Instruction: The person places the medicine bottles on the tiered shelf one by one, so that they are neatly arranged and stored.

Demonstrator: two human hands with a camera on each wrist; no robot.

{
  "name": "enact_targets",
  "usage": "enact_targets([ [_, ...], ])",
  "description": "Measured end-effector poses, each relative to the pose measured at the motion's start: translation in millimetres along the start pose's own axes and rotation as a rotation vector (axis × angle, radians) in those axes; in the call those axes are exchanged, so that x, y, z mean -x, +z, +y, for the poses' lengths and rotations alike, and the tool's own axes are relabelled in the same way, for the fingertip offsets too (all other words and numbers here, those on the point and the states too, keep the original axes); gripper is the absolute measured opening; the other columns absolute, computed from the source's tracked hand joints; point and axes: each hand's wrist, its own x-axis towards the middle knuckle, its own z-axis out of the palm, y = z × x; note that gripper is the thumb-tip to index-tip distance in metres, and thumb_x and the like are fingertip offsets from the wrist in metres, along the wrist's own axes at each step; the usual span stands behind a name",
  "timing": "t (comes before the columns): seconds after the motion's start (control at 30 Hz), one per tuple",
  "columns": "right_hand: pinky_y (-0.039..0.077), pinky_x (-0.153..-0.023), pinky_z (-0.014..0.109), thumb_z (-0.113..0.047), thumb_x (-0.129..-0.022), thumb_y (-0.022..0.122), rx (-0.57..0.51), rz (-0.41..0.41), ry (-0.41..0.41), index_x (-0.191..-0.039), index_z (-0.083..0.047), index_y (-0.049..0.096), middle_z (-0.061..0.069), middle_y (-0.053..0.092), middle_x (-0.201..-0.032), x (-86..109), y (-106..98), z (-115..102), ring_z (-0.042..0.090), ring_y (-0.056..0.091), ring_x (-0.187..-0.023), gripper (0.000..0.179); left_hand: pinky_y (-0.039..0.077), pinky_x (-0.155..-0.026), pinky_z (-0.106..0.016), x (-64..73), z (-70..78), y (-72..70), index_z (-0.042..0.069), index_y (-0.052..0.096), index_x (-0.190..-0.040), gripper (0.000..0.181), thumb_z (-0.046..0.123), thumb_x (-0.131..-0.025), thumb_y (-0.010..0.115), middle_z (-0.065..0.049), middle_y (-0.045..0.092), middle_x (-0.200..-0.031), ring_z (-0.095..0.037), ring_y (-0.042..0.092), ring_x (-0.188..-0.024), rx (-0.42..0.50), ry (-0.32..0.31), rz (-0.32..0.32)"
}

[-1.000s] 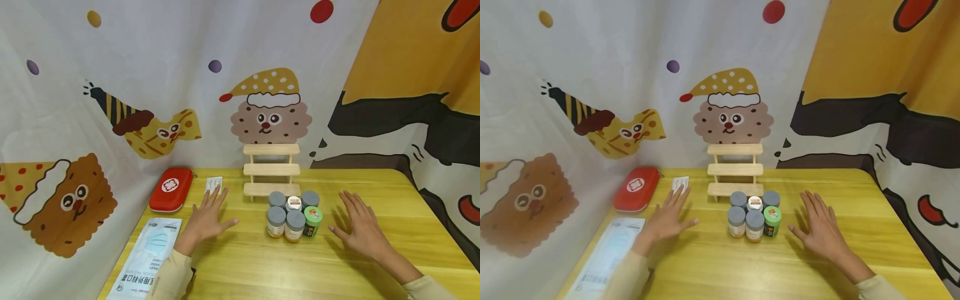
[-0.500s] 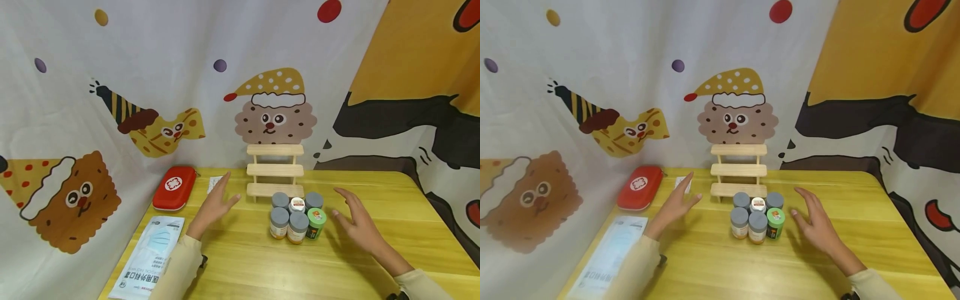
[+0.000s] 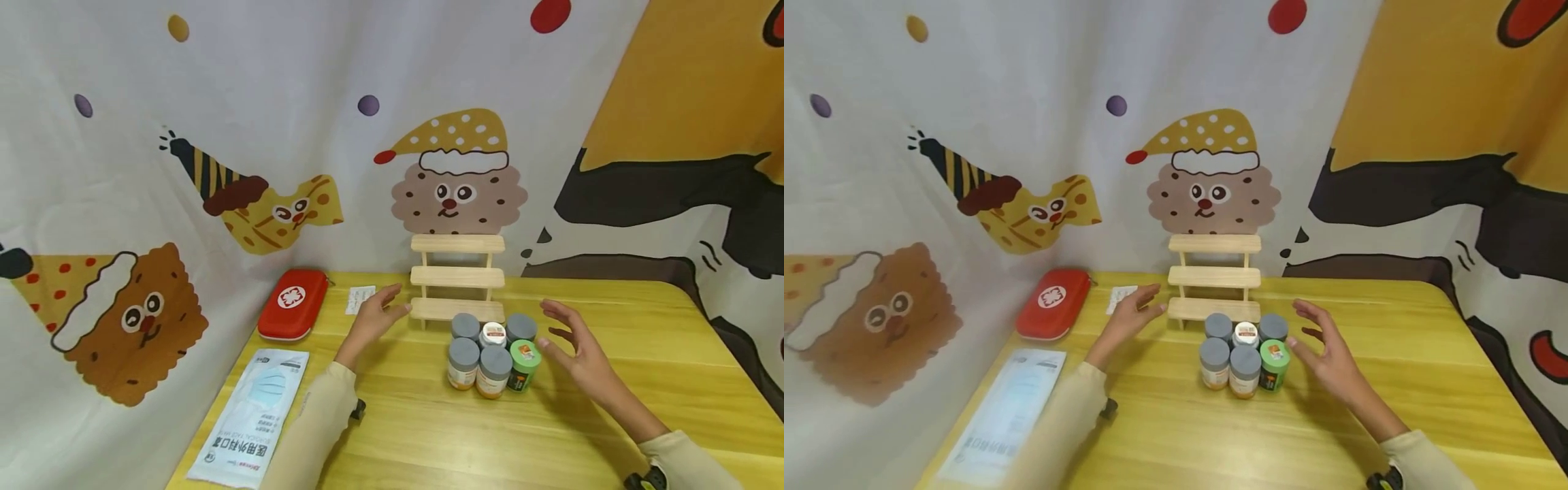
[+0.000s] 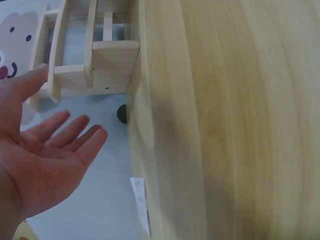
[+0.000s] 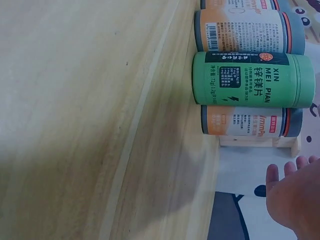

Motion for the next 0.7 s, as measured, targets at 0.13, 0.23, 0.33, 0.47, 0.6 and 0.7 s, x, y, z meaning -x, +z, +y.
enact_targets([
  [0.13,0.042,-0.106,0.008,0.008,-0.098,0.067,-0.009,-0.005,-0.005,-0.16,-0.004,0.039,-0.012,0.048,-0.154,-1.0,0.6,2.6,0.006,0.047,-0.139,0.069,0.055,-0.114,-0.052,-4.1,-2.8,4.3,0.015,0.056,-0.153,0.059,0.04,-0.102,0.071,-0.013,0.062,-0.152,-0.034,0.058,-0.142,-0.005,-0.053,-0.009],
  [0.23,0.041,-0.107,0.008,0.008,-0.098,0.067,-0.01,-0.014,-0.008,-0.159,-0.005,0.04,-0.009,0.049,-0.154,-2.5,1.4,4.2,0.006,0.047,-0.139,0.068,0.061,-0.104,-0.05,-5.4,-7.5,5.1,0.005,0.059,-0.149,0.058,0.039,-0.103,0.07,-0.015,0.068,-0.143,-0.034,0.065,-0.132,0.009,-0.068,-0.014],
  [0.33,0.042,-0.107,0.008,0.008,-0.098,0.067,-0.016,-0.013,-0.017,-0.158,-0.004,0.041,-0.002,0.051,-0.153,-4.5,2.4,6.1,0.008,0.047,-0.139,0.066,0.064,-0.1,-0.049,-6.2,-12.3,6.8,0.002,0.063,-0.145,0.056,0.038,-0.103,0.071,-0.016,0.072,-0.136,-0.034,0.07,-0.124,0.052,-0.096,-0.019],
  [0.47,0.042,-0.106,0.009,0.008,-0.099,0.066,-0.018,-0.009,-0.015,-0.158,-0.004,0.042,0.003,0.051,-0.152,-6.9,3.7,8.0,0.008,0.047,-0.137,0.065,0.062,-0.103,-0.048,-8.1,-16.0,10.3,0.001,0.068,-0.137,0.051,0.037,-0.101,0.073,-0.017,0.076,-0.127,-0.035,0.073,-0.118,0.143,-0.149,-0.032],
  [0.6,0.042,-0.106,0.009,0.007,-0.099,0.066,-0.02,-0.012,-0.009,-0.158,-0.004,0.042,-0.006,0.05,-0.152,-8.1,3.9,7.7,0.007,0.047,-0.137,0.065,0.061,-0.106,-0.045,-10.8,-17.4,14.2,0.0,0.072,-0.129,0.045,0.035,-0.1,0.074,-0.017,0.078,-0.121,-0.033,0.074,-0.118,0.228,-0.202,-0.035],
  [0.7,0.042,-0.106,0.01,0.007,-0.1,0.066,-0.023,-0.016,-0.005,-0.159,-0.005,0.041,-0.009,0.05,-0.152,-7.5,3.8,6.7,0.007,0.047,-0.138,0.065,0.061,-0.107,-0.044,-12.1,-18.6,15.9,0.001,0.076,-0.123,0.04,0.035,-0.1,0.075,-0.015,0.079,-0.118,-0.032,0.075,-0.117,0.25,-0.23,-0.031],
])
